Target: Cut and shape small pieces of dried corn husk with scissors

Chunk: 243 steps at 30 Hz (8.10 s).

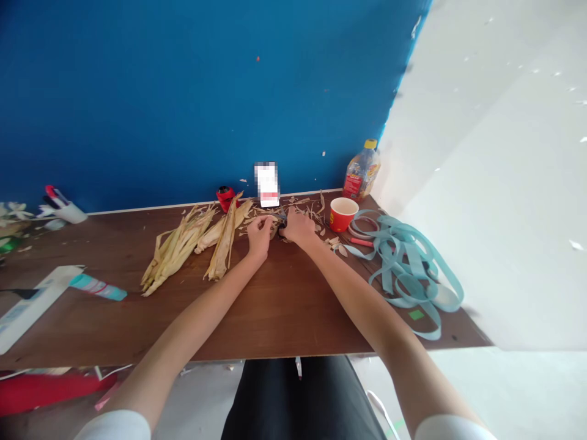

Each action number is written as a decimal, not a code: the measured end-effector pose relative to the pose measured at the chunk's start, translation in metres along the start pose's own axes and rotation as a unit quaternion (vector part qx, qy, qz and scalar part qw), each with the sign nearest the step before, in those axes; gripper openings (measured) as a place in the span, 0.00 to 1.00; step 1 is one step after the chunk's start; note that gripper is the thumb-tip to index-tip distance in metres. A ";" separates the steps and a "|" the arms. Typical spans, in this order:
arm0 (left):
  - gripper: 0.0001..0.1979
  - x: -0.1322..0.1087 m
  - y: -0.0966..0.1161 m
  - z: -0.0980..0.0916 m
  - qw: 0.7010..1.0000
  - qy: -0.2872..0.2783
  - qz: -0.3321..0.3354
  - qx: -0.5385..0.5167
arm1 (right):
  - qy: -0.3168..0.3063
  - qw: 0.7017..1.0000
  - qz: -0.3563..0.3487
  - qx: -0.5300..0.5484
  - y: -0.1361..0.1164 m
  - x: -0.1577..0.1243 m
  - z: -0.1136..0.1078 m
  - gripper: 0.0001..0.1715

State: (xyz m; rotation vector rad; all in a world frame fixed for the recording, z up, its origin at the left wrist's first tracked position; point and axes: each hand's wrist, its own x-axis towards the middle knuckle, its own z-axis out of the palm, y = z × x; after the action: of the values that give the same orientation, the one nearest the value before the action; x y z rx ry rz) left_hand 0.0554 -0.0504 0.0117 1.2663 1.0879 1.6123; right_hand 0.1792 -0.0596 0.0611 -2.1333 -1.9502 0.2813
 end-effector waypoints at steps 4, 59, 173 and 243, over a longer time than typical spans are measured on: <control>0.06 0.000 -0.002 0.001 1.000 -0.004 -0.007 0.000 | -0.024 0.997 -0.059 -0.044 -0.004 -0.006 -0.009 0.24; 0.06 0.014 -0.007 -0.004 0.993 -0.059 0.042 0.091 | 0.141 0.912 -0.175 0.344 0.005 0.012 0.050 0.14; 0.12 0.014 -0.002 -0.004 0.995 -0.100 0.006 0.017 | 0.212 0.908 -0.161 0.324 0.004 0.008 0.047 0.15; 0.07 0.012 0.000 -0.001 0.991 -0.134 0.005 0.014 | 0.188 0.895 -0.176 0.364 0.005 0.009 0.042 0.15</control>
State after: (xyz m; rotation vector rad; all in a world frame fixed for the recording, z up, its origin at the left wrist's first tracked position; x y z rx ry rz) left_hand 0.0521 -0.0395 0.0149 1.4605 0.9406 1.3894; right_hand 0.1718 -0.0494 0.0193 -1.2270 -1.6049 0.4101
